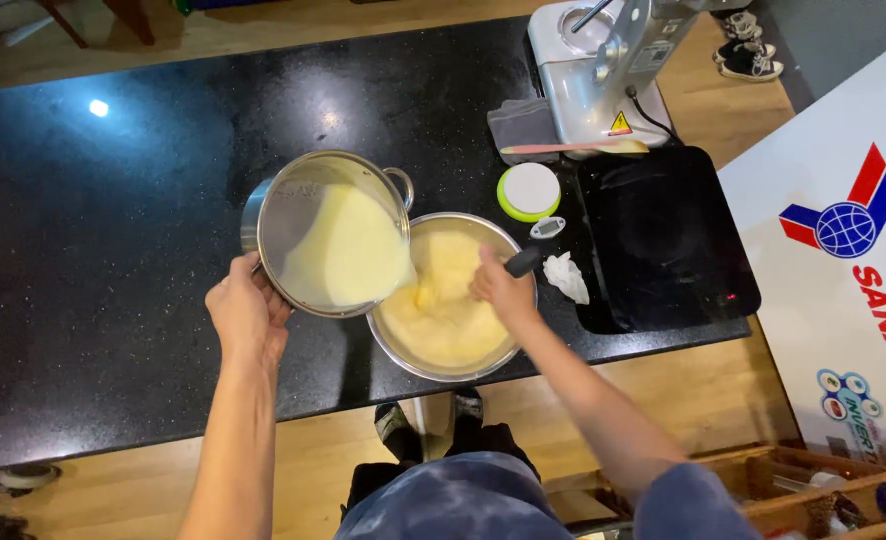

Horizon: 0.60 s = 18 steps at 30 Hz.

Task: Whisking a yellow mixture in a bowl and tempering it by gradually pouring in hot milk while whisking.

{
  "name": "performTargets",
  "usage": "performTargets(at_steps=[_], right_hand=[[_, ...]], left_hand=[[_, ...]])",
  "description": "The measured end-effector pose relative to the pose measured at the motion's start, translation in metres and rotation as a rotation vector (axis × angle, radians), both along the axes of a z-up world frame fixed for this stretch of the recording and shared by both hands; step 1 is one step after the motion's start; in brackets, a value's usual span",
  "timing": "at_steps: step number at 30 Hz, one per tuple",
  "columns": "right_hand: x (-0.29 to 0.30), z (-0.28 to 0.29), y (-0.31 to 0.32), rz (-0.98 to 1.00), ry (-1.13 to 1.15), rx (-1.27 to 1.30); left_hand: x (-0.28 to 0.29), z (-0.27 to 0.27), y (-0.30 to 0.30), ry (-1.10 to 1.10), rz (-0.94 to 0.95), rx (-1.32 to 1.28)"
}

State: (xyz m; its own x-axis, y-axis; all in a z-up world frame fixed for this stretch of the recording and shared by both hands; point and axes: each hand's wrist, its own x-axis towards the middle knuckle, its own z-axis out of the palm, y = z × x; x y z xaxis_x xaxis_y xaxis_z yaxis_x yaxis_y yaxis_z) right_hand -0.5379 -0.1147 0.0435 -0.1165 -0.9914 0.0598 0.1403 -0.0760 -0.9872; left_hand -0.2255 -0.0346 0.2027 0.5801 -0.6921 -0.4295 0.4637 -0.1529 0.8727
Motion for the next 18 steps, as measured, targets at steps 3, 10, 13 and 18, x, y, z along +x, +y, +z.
performTargets(at_steps=[3, 10, 13, 18], right_hand=[[-0.027, 0.007, -0.017, 0.110, -0.138, 0.239], [0.008, -0.010, -0.009, -0.027, -0.233, -0.042], [-0.001, 0.018, 0.003, 0.102, -0.210, 0.102], [-0.011, 0.030, -0.030, -0.017, -0.108, 0.144]], left_hand=[[0.003, -0.013, -0.003, -0.025, 0.009, -0.011], [-0.001, -0.010, 0.002, -0.054, -0.012, -0.036], [-0.008, 0.006, 0.001, -0.067, -0.018, -0.012], [-0.004, -0.003, -0.001, -0.038, -0.014, -0.049]])
